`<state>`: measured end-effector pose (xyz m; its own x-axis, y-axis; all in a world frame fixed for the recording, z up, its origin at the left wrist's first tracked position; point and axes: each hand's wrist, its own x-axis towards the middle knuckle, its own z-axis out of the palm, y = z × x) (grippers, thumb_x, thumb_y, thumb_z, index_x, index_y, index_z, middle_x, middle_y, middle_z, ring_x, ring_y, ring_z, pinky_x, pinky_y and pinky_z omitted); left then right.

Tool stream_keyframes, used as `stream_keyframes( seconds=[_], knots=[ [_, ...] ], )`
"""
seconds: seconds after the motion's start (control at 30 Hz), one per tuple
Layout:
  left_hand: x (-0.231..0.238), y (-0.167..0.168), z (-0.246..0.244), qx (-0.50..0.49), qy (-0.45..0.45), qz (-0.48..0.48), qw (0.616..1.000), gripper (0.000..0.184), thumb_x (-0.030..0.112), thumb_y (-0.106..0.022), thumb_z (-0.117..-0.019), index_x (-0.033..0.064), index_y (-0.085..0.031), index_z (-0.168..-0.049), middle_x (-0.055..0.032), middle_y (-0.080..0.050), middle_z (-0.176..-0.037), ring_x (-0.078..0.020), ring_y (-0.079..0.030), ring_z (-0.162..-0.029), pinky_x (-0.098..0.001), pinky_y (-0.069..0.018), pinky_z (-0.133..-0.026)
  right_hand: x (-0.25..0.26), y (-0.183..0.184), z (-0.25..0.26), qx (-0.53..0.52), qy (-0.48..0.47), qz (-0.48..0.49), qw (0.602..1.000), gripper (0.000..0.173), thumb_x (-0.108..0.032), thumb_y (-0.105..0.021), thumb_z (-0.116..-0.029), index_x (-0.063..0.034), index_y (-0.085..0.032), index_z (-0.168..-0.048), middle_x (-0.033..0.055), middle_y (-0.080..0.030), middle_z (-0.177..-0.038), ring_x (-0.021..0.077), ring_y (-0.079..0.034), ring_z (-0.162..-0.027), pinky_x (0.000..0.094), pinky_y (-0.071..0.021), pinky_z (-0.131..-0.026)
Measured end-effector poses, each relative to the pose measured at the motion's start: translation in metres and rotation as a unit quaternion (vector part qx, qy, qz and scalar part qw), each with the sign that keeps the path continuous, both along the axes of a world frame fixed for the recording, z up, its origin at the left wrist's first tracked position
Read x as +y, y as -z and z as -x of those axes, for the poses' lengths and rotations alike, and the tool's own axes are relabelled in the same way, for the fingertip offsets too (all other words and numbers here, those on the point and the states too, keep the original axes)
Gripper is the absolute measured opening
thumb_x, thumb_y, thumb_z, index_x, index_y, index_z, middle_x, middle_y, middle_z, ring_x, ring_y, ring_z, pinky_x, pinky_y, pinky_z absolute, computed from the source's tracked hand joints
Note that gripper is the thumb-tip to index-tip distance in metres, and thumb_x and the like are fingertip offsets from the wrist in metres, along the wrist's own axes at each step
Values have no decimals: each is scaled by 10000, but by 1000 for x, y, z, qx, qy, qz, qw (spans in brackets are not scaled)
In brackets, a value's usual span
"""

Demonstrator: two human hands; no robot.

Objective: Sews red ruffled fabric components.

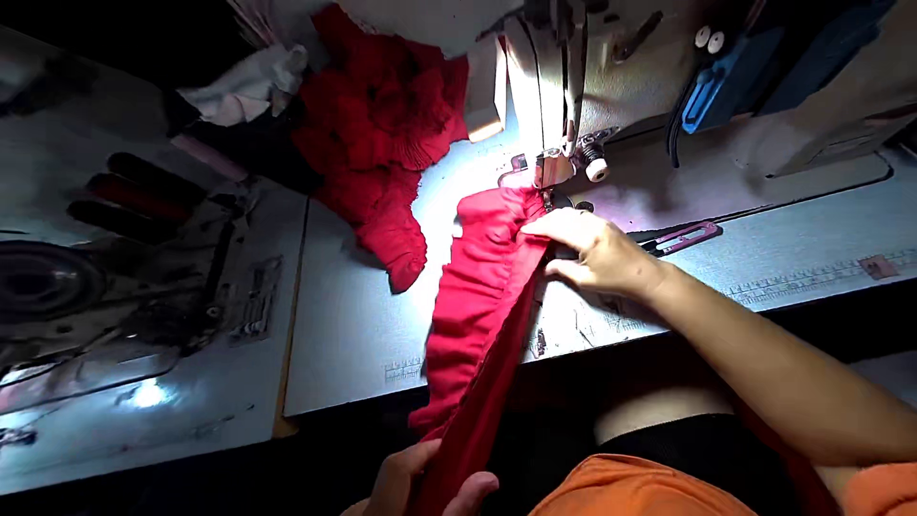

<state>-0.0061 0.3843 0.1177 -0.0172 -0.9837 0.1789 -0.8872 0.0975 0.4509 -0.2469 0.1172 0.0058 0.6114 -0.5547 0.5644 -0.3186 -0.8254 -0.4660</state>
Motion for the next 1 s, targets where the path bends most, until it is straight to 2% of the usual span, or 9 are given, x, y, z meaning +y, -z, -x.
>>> stream_keyframes(
  seconds=[0.1,0.23,0.37,0.5,0.67,0.8,0.87,0.93,1.0],
  knots=[
    [4,-7,-6,-64,20,10,998,346,345,-669,-1010,3,-681,-1067,-127,-727,-729,-165,-675,-565,-318,-505,-479,-9,-2,-3,-24,7,-24,999,363,-86,-673,-871,-49,-728,-1228,113,-718,-1219,231,-662,-1181,419,-511,-1053],
    [-5,-9,-8,-84,25,73,993,271,301,-576,-1058,42,-625,-1122,-73,-661,-657,-117,-571,-486,-266,-421,-432,-3,1,-13,-53,7,29,998,226,-53,-671,-862,-16,-728,-1078,129,-733,-1054,256,-705,-1014,443,-563,-905],
    [-11,-14,-16,-87,4,92,992,278,321,-594,-1040,64,-617,-1143,-44,-632,-644,-89,-546,-488,-257,-402,-432,11,-7,-19,-108,9,77,991,109,-112,-675,-893,-37,-750,-918,133,-739,-1005,273,-681,-1034,438,-524,-908],
    [-19,-17,-25,-71,-6,107,992,268,343,-584,-1045,85,-610,-1113,-2,-641,-673,-1,-543,-531,-176,-405,-472,20,-16,-28,-87,21,67,994,170,-171,-633,-962,-130,-798,-969,76,-731,-966,248,-642,-1018,431,-472,-896],
    [-24,-22,-27,-48,-2,104,993,264,339,-606,-1033,85,-624,-1101,22,-633,-659,34,-516,-522,-151,-389,-470,12,-16,-31,-92,23,69,993,165,-180,-648,-960,-126,-804,-963,65,-733,-947,238,-643,-1010,424,-464,-908],
    [-25,-23,-28,-51,-8,95,994,327,403,-647,-1003,96,-634,-1116,28,-621,-647,28,-509,-516,-162,-383,-465,14,-18,-26,-91,19,63,994,176,-179,-637,-965,-139,-807,-942,70,-731,-954,235,-640,-1019,415,-463,-907],
    [-25,-22,-27,-65,-10,93,993,343,420,-655,-995,102,-655,-1124,17,-637,-658,13,-514,-516,-179,-377,-467,15,-20,-25,-116,19,50,992,163,-145,-646,-958,-115,-805,-939,77,-743,-980,228,-646,-1043,405,-468,-923],
    [-25,-20,-25,-81,-11,100,992,338,397,-649,-1001,91,-685,-1140,-11,-670,-685,-13,-540,-527,-198,-392,-477,13,-21,-25,-138,14,25,990,148,-119,-655,-950,-91,-800,-941,84,-754,-1033,217,-657,-1082,391,-491,-969],
    [-24,-21,-22,-93,-12,107,990,335,355,-646,-1006,61,-701,-1158,-44,-701,-708,-33,-570,-538,-208,-411,-489,12,-21,-27,-116,5,9,993,158,-129,-628,-958,-85,-778,-970,78,-748,-1052,219,-654,-1093,404,-481,-988]
  ],
)
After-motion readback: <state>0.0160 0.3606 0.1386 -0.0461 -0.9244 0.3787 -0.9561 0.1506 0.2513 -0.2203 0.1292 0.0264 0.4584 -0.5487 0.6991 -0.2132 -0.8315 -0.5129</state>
